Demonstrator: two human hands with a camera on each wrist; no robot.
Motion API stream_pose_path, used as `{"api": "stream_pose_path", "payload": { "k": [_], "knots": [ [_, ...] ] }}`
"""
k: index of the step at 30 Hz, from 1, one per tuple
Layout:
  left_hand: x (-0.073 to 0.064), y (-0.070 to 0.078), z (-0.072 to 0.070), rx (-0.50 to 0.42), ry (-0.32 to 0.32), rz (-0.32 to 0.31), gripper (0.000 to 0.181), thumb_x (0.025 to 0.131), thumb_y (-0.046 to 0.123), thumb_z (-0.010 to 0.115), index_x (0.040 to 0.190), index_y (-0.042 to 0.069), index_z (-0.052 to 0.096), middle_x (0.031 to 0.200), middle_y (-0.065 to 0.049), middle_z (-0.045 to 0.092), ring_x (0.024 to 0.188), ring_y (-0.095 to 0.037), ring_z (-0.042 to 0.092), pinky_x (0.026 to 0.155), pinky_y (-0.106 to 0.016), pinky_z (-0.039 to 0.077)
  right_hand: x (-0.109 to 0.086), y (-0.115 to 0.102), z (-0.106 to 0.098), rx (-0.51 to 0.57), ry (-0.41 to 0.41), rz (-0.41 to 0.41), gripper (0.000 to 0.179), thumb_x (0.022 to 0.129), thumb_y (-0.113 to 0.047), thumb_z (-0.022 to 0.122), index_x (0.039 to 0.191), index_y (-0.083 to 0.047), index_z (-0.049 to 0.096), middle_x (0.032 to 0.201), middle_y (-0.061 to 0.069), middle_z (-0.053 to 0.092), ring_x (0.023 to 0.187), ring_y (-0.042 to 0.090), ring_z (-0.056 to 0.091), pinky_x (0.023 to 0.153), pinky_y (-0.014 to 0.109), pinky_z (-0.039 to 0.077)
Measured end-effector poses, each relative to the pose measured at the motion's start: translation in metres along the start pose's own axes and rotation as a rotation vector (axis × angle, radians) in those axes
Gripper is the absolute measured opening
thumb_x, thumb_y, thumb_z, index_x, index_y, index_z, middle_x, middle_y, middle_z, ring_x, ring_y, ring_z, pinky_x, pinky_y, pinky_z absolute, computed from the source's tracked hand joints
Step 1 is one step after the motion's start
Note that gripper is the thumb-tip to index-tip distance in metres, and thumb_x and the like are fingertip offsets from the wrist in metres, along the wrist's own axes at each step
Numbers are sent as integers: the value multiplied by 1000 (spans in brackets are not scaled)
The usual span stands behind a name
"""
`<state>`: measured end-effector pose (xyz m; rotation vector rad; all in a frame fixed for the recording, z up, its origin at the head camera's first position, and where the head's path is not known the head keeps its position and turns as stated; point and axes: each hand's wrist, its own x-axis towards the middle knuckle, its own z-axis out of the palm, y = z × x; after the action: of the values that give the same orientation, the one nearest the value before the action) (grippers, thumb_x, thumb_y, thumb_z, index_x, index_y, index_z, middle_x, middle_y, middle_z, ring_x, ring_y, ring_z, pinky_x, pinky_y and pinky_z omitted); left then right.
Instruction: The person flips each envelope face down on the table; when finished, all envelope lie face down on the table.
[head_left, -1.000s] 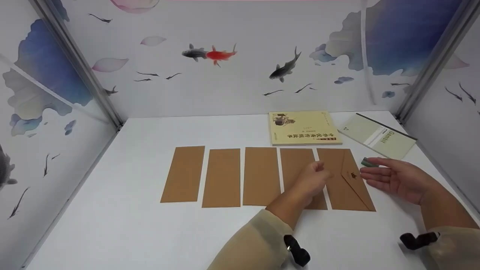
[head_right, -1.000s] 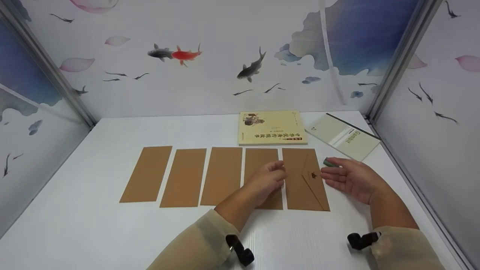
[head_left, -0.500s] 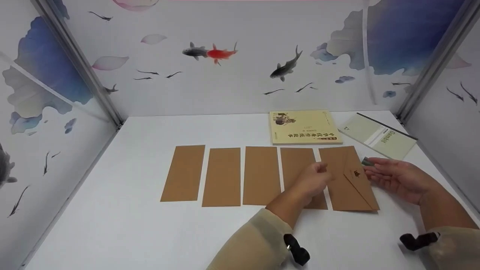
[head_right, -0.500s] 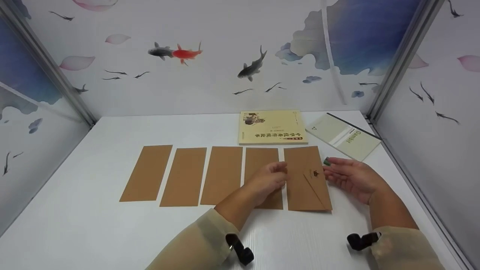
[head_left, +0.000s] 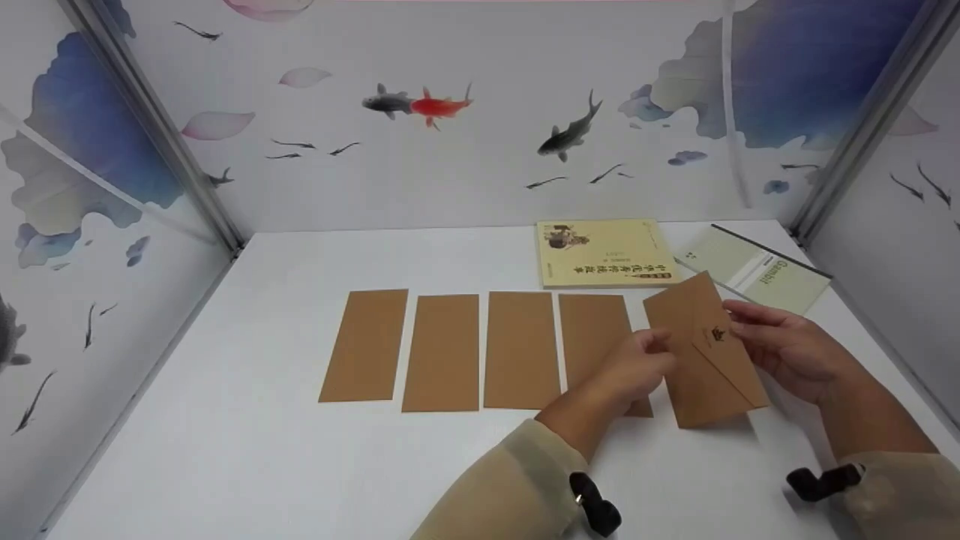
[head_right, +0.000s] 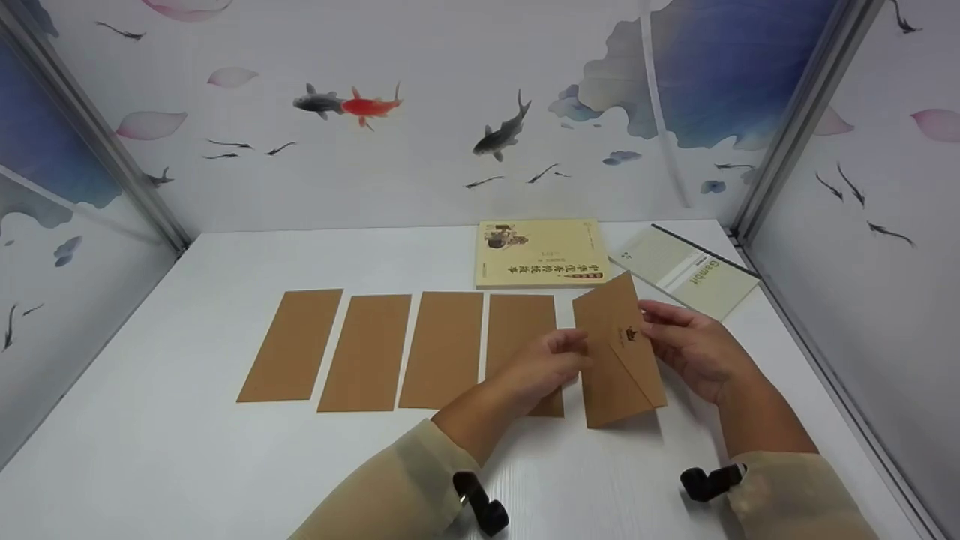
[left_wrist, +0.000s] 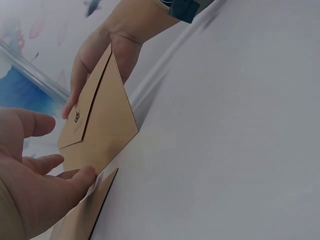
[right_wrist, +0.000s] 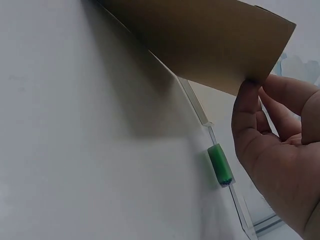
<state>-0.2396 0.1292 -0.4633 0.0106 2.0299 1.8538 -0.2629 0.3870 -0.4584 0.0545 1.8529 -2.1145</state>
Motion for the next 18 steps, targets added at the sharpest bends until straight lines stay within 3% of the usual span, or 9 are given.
{"api": "stream_pose_path", "payload": {
  "k": [4, 10, 18],
  "knots": [
    [-2, 0, 0, 4, -41, 29, 45, 96, 18, 74, 140, 25, 68, 134, 9, 71, 129, -11, 64, 117, -41, 52, -1, -2, 10, 17, -33, -22, 42, 108, -11, 62, 148, -24, 66, 123, -9, 79, 108, 9, 77, 89, 24, 63],
    [-5, 1, 2, -26, -120, 107, 47, 97, 24, 78, 142, 28, 67, 134, 12, 69, 133, -11, 61, 116, -36, 52, -2, -4, 29, 52, -53, -40, 49, 109, -14, 62, 155, -28, 57, 126, -8, 75, 108, 9, 75, 90, 23, 62],
    [-9, 5, 2, -45, -114, 101, 49, 97, 36, 79, 144, 36, 63, 141, 16, 66, 137, -11, 61, 113, -41, 55, -3, -4, 46, 14, -78, -4, 57, 111, -23, 59, 164, -30, 41, 132, -10, 74, 108, 10, 74, 90, 25, 61]
  ]
}}
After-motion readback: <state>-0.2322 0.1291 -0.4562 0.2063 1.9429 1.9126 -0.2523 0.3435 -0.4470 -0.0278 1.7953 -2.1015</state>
